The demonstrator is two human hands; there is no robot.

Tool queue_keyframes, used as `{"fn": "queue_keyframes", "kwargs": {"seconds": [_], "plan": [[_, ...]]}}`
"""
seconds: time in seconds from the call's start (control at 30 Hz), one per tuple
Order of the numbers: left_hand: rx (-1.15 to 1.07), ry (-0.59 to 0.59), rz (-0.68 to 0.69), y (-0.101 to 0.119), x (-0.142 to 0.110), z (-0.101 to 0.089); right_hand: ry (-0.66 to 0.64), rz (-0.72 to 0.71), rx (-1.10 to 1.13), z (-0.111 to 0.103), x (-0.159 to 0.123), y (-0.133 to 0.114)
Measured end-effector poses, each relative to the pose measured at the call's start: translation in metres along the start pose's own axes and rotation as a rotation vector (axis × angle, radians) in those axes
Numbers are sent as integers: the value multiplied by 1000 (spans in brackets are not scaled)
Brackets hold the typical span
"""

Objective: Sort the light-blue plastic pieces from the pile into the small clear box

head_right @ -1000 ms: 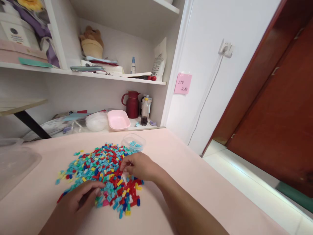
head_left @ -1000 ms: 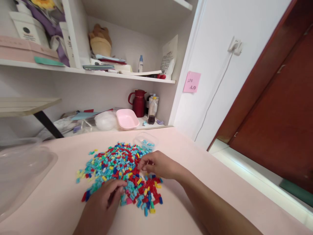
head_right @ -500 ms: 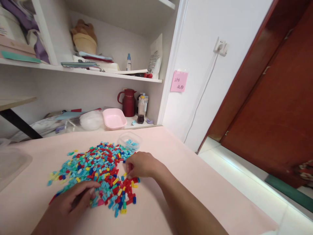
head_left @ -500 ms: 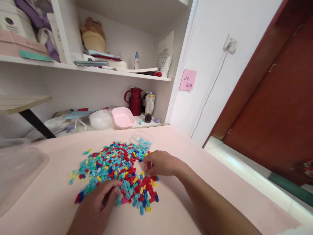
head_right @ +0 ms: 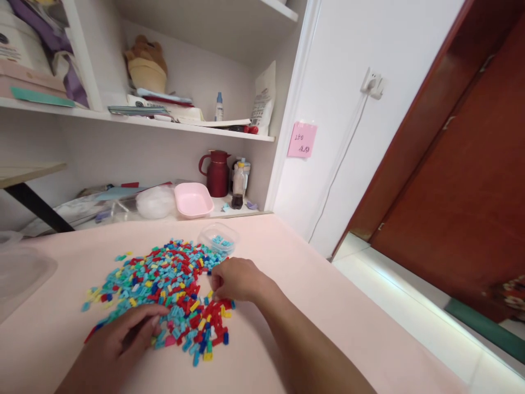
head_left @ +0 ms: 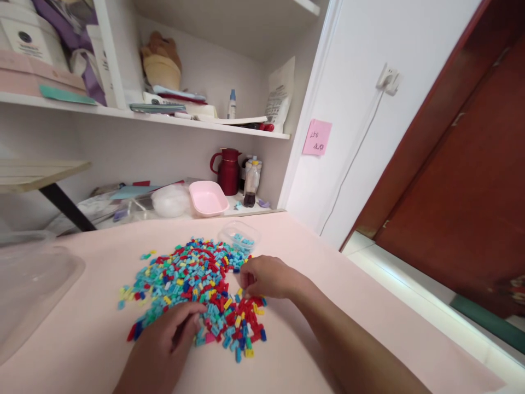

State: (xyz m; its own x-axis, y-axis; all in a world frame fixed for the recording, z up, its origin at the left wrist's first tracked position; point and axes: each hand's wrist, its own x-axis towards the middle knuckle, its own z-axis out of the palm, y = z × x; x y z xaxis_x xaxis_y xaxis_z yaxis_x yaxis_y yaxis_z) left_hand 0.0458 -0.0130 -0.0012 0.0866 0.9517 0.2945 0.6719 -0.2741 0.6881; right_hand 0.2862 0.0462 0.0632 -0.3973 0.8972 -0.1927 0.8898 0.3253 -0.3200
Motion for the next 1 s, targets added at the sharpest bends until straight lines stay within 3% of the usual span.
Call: {"fn": "queue_keyframes", "kwargs": {"seconds": [0.53, 0.77, 1.0], "plan": [[7, -60, 1, -5, 0, 1, 66, -126, 10, 15, 12, 5], [10, -20, 36, -4, 1, 0, 112, -38, 23, 16, 10, -1], [-25, 34, 77, 0, 0, 0, 153, -10, -101, 20, 11, -10]]}}
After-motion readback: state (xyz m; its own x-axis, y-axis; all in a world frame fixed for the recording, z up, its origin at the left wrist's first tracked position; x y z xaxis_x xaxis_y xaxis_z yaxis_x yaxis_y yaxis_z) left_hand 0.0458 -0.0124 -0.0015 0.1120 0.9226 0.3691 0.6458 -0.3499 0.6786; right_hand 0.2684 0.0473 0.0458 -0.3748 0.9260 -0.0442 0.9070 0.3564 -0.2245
